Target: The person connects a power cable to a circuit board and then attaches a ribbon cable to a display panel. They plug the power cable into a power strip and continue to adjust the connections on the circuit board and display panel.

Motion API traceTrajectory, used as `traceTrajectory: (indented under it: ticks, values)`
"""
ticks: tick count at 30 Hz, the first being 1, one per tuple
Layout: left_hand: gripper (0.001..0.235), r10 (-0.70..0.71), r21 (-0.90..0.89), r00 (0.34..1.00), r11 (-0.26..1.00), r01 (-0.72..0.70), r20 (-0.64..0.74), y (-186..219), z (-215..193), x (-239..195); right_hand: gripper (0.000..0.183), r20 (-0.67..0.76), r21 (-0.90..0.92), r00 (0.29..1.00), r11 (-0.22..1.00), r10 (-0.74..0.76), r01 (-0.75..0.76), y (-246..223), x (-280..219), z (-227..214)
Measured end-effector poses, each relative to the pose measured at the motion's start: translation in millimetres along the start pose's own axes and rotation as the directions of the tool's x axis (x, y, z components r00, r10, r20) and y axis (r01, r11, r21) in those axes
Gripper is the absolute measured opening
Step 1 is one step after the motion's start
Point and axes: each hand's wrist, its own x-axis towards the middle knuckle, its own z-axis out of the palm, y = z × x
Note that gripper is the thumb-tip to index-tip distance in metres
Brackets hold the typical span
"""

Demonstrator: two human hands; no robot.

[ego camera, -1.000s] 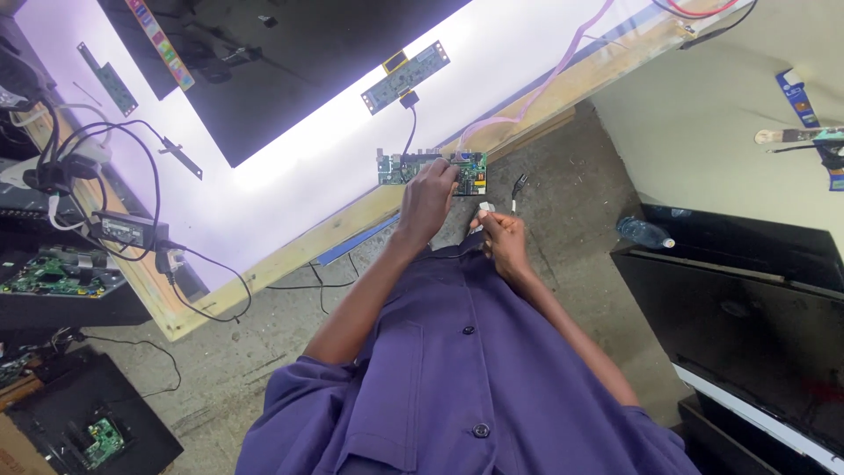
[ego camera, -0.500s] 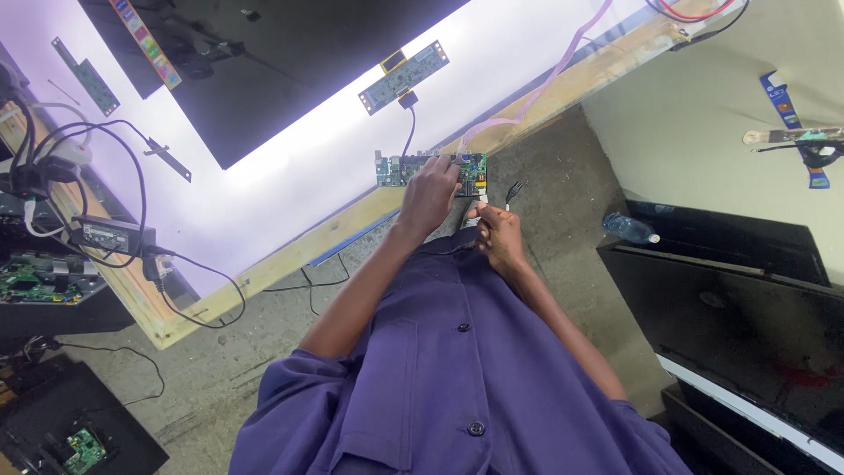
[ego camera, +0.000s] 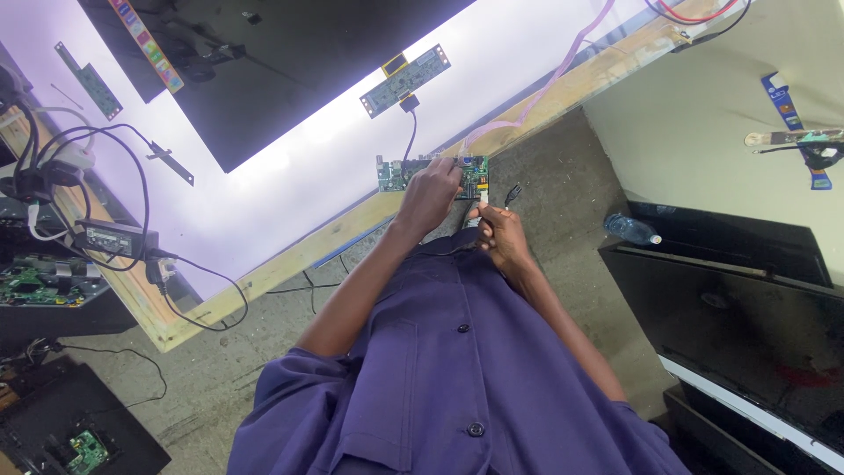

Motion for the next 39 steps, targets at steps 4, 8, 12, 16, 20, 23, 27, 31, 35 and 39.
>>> traceTrajectory:
  ticks: [4, 8, 12, 16, 20, 23, 27, 31, 35, 39]
  values:
    - [0.017, 0.029, 0.046, 0.999, 0.999, -0.03, 0.016, -4, 9, 1, 0.024, 0.03, -0.032, 0.999, 0.999, -0.01, 0.011, -4, -1, 1]
    - [0.017, 0.062, 0.102, 0.998, 0.993, -0.065, 0.029, -3, 9, 2, 0.022, 0.074, -0.066, 0.997, 0.998, -0.016, 0.021, -13, -7, 4]
    - [0.017, 0.096, 0.134, 0.995, 0.986, -0.099, 0.029, 0, 3, 3, 0.025, 0.092, -0.066, 0.996, 0.998, 0.007, -0.001, -13, -5, -5]
    - [0.012, 0.132, 0.15, 0.991, 0.98, -0.133, 0.021, 5, -11, 2, 0.024, 0.135, -0.127, 0.991, 0.992, 0.005, 0.012, -18, -8, -5]
    - [0.016, 0.162, 0.162, 0.987, 0.974, -0.162, 0.011, 3, -8, 3, 0.025, 0.162, -0.117, 0.986, 0.993, 0.038, -0.019, -23, -6, -6]
    - [0.018, 0.169, 0.181, 0.985, 0.969, -0.17, 0.02, 1, -3, 1, 0.024, 0.179, -0.133, 0.983, 0.991, 0.038, -0.014, -19, -2, -10]
    - [0.02, 0.19, 0.141, 0.982, 0.971, -0.191, 0.02, -5, 2, 0, 0.022, 0.193, -0.138, 0.979, 0.989, 0.069, -0.043, -28, -8, -6]
    - [0.018, 0.189, 0.147, 0.981, 0.97, -0.193, 0.036, -6, 4, 2, 0.022, 0.186, -0.148, 0.981, 0.989, 0.056, -0.029, -28, -4, -6]
    - [0.022, 0.181, 0.126, 0.982, 0.974, -0.186, 0.051, -7, 3, 1, 0.02, 0.169, -0.159, 0.984, 0.987, 0.049, -0.022, -19, 3, -9]
    - [0.024, 0.168, 0.141, 0.983, 0.974, -0.177, 0.074, -4, -5, -1, 0.021, 0.164, -0.16, 0.986, 0.987, 0.038, -0.011, -20, 0, -8]
